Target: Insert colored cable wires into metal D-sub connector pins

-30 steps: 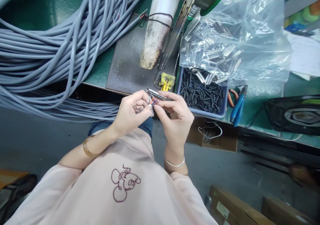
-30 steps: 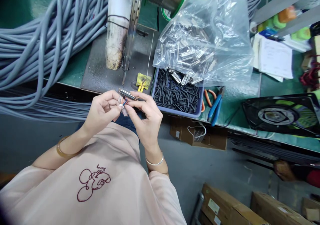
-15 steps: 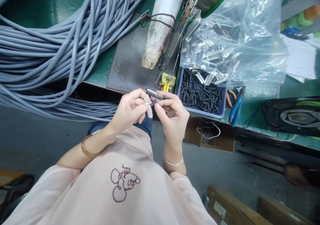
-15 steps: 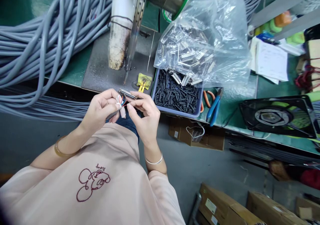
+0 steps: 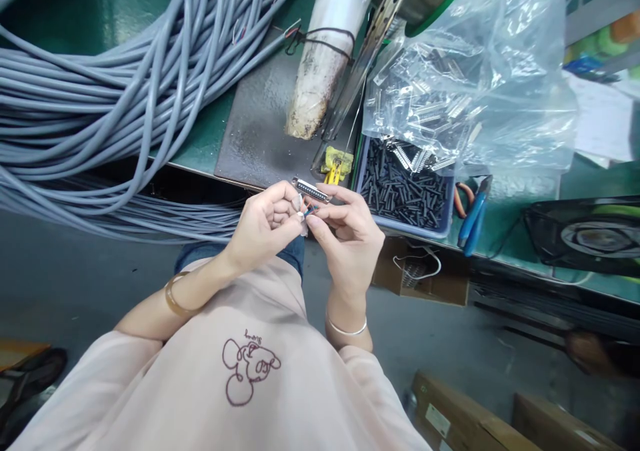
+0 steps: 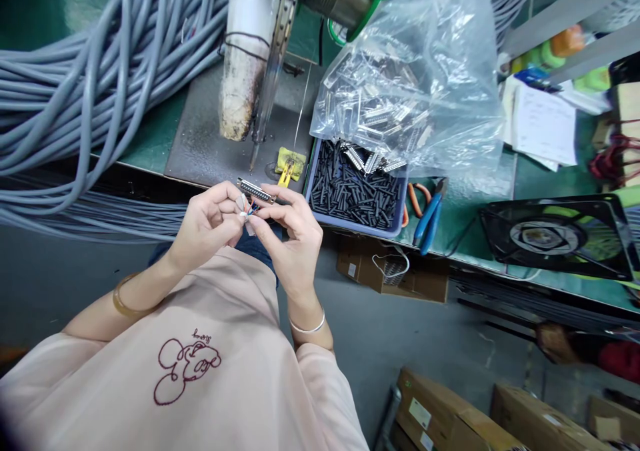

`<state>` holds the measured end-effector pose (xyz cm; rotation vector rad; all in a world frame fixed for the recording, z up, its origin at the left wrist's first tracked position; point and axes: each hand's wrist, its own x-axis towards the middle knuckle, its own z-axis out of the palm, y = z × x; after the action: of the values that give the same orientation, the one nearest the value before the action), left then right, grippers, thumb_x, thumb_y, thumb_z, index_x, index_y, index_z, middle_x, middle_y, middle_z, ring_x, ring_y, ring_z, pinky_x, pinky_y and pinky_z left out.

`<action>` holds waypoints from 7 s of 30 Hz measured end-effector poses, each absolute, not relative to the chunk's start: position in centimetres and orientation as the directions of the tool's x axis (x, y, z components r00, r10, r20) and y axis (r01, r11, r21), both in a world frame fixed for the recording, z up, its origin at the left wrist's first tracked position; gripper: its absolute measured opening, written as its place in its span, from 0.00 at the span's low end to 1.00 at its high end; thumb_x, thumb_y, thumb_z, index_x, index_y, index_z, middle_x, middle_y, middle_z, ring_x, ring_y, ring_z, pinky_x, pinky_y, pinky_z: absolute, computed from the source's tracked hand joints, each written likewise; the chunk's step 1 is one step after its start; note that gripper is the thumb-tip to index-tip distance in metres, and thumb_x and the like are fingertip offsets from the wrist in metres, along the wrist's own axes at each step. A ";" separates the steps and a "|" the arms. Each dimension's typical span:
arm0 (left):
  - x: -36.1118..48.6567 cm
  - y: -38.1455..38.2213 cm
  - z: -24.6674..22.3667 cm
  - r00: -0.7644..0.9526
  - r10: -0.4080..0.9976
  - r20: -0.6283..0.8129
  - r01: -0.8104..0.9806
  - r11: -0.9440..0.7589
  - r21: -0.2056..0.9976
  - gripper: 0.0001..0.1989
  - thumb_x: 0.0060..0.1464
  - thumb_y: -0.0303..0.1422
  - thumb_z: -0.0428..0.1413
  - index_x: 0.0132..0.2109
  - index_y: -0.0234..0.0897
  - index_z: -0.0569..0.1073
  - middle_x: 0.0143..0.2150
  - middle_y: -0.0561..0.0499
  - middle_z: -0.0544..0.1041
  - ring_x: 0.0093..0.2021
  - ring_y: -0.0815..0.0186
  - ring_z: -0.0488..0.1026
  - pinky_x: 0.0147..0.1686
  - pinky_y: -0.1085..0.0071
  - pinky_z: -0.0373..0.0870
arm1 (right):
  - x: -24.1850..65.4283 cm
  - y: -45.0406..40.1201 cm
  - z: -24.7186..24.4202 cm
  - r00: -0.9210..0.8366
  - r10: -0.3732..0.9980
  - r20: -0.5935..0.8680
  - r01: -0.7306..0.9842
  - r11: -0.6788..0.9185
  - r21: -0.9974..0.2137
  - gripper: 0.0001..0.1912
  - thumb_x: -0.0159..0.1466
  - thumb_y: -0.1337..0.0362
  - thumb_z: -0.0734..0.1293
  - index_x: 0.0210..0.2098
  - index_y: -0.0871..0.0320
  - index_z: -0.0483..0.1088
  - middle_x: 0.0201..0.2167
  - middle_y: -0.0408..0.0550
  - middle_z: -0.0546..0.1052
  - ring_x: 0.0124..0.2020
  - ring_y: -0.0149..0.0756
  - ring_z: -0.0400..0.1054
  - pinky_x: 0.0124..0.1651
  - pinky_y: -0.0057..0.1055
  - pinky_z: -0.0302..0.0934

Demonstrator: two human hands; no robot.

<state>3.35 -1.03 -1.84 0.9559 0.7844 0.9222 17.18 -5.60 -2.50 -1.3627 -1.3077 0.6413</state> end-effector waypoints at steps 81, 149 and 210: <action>2.8 0.7 -2.4 0.263 0.953 -0.149 -0.310 0.230 0.923 0.08 0.45 0.27 0.64 0.29 0.36 0.70 0.22 0.57 0.73 0.13 0.81 0.58 0.11 0.82 0.54 | 17.6 -5.0 -3.5 0.351 0.762 0.544 0.522 0.323 -0.789 0.04 0.66 0.69 0.71 0.39 0.53 0.74 0.41 0.43 0.83 0.44 0.34 0.81 0.44 0.32 0.79; 3.9 2.1 -1.3 0.080 0.996 0.045 -0.159 -0.032 0.987 0.07 0.46 0.27 0.62 0.26 0.36 0.70 0.27 0.55 0.73 0.25 0.75 0.67 0.24 0.80 0.67 | 17.4 -2.8 -2.7 0.047 0.657 0.752 0.799 0.428 -0.423 0.08 0.63 0.71 0.74 0.36 0.52 0.73 0.42 0.43 0.84 0.39 0.33 0.80 0.41 0.30 0.77; 2.0 0.4 -0.7 0.379 0.905 -0.195 -0.383 0.345 0.857 0.11 0.43 0.27 0.67 0.31 0.35 0.71 0.23 0.56 0.75 0.16 0.80 0.62 0.15 0.83 0.61 | 16.6 -5.6 -4.3 0.267 0.765 0.586 0.550 0.378 -0.745 0.05 0.66 0.71 0.70 0.39 0.55 0.72 0.42 0.45 0.83 0.43 0.35 0.81 0.43 0.34 0.79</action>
<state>1.99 0.35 -0.72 0.8180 0.7669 0.9515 16.62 -5.63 -4.26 -1.2870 -1.4002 0.2185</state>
